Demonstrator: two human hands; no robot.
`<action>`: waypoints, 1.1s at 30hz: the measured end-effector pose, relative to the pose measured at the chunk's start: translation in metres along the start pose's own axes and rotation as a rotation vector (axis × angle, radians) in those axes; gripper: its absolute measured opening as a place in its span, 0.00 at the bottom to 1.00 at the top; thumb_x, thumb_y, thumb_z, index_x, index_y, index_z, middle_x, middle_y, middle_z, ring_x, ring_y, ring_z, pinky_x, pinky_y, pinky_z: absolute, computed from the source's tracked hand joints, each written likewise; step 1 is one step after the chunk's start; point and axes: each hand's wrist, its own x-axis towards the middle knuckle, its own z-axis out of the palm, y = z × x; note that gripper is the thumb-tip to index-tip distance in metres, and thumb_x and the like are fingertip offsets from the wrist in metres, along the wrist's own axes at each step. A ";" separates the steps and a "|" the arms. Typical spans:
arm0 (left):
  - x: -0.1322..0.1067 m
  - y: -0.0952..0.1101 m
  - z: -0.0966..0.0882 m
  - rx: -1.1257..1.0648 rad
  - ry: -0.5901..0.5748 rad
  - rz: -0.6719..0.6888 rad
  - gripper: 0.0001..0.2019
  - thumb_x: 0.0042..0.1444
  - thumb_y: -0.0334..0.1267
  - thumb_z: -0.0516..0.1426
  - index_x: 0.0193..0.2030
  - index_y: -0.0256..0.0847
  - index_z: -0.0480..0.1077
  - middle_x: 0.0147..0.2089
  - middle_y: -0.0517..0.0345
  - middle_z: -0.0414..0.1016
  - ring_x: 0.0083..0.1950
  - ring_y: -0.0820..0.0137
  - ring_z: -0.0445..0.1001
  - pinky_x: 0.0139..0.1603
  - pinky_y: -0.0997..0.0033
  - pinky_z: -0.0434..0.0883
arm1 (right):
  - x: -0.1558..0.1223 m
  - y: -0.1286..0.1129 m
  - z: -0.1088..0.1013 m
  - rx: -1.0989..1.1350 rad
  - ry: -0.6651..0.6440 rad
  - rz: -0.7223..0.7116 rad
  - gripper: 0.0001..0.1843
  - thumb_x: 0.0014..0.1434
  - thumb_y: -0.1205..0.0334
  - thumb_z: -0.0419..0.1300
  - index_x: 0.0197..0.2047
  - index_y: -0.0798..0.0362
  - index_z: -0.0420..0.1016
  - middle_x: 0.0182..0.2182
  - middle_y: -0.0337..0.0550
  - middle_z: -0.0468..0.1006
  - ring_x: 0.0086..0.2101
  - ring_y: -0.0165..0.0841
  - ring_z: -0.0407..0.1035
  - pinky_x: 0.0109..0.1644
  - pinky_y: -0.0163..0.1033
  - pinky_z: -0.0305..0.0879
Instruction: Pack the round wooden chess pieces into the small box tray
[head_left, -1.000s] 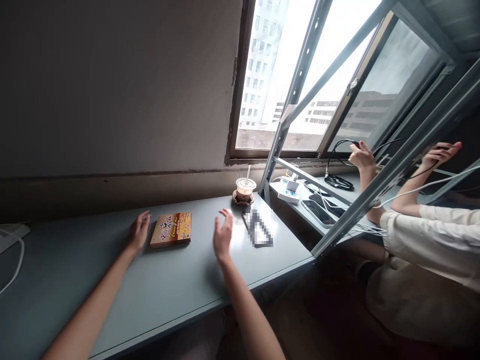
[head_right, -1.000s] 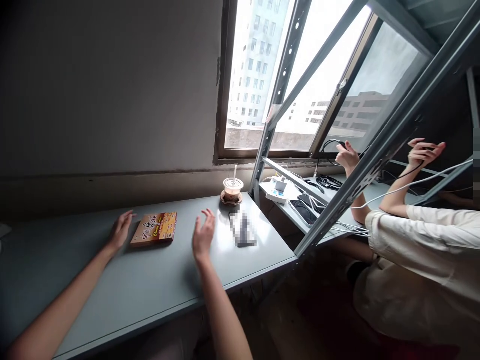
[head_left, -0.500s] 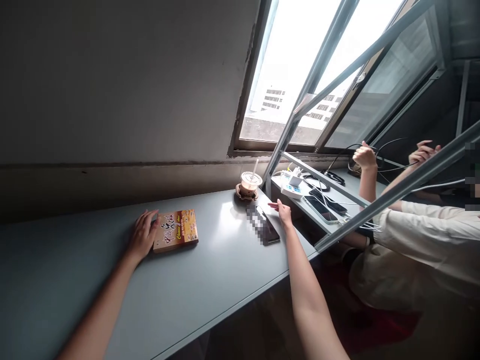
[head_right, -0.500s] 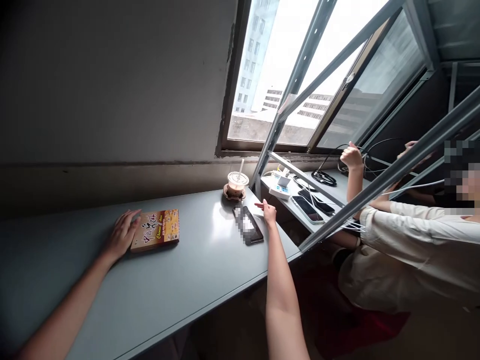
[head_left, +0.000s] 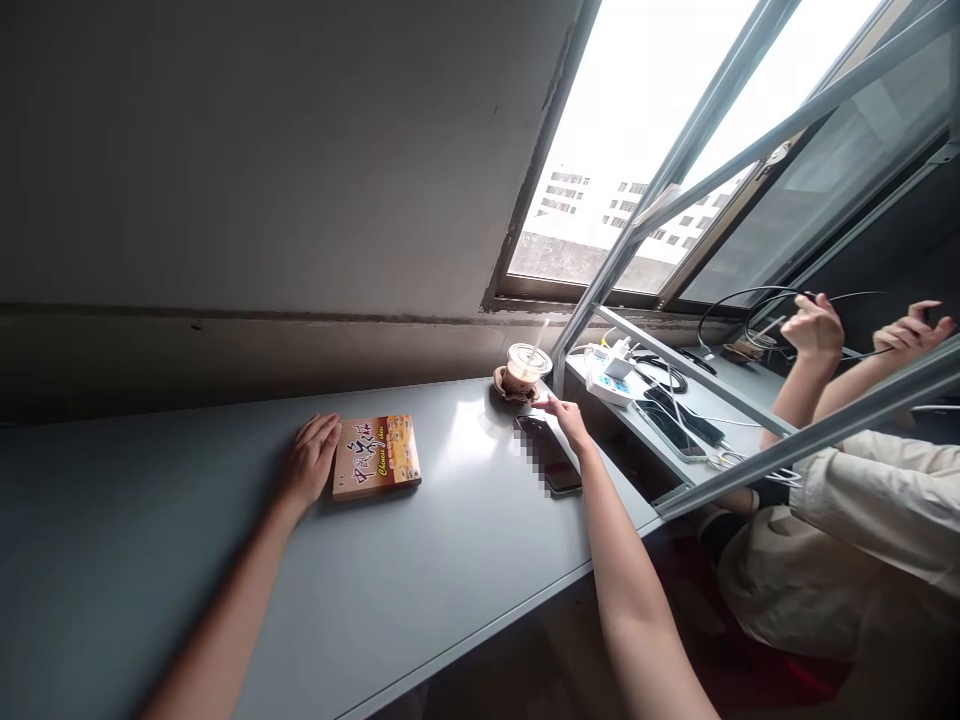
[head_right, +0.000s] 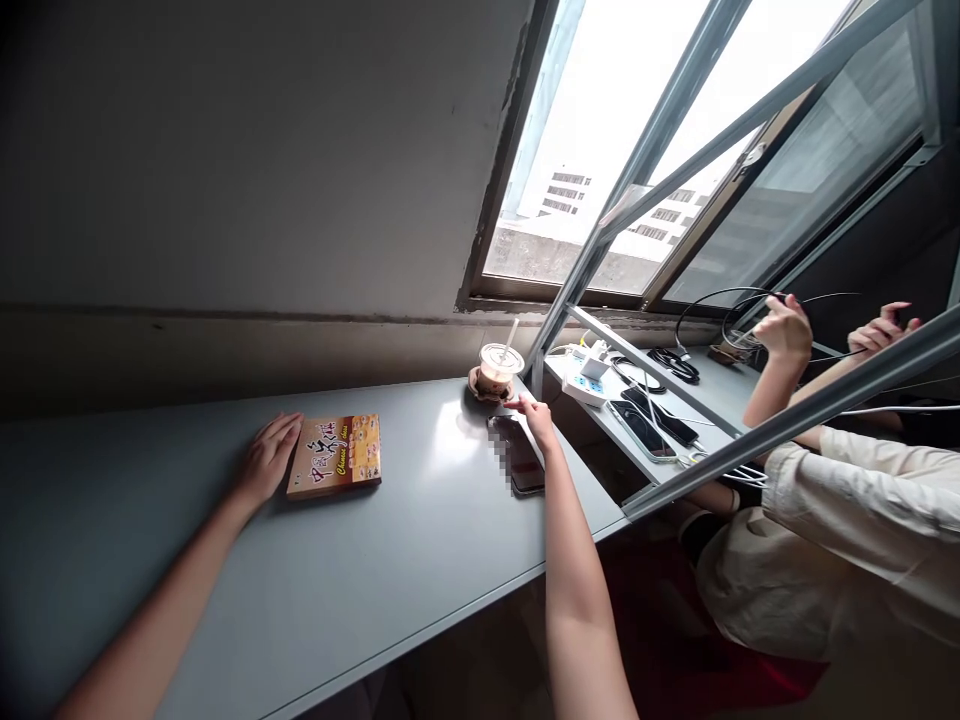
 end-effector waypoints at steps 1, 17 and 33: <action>0.000 0.000 0.000 0.003 -0.005 -0.007 0.36 0.59 0.61 0.36 0.53 0.34 0.69 0.59 0.44 0.68 0.67 0.59 0.57 0.68 0.56 0.56 | -0.001 -0.001 -0.001 -0.014 0.005 -0.003 0.28 0.54 0.40 0.55 0.29 0.57 0.82 0.32 0.53 0.82 0.39 0.42 0.76 0.51 0.46 0.67; -0.020 0.052 -0.001 -0.084 -0.012 -0.338 0.30 0.59 0.52 0.49 0.62 0.33 0.60 0.65 0.39 0.60 0.69 0.52 0.52 0.68 0.50 0.53 | -0.122 -0.113 0.219 0.016 -0.484 -0.074 0.36 0.62 0.42 0.47 0.68 0.51 0.51 0.67 0.46 0.49 0.67 0.40 0.39 0.68 0.54 0.39; -0.037 0.045 -0.102 0.433 0.186 0.112 0.25 0.61 0.30 0.40 0.65 0.43 0.59 0.56 0.47 0.71 0.58 0.56 0.68 0.60 0.53 0.65 | -0.082 -0.114 0.202 0.038 -0.232 -0.243 0.21 0.60 0.55 0.53 0.54 0.53 0.70 0.52 0.50 0.74 0.51 0.40 0.68 0.56 0.48 0.61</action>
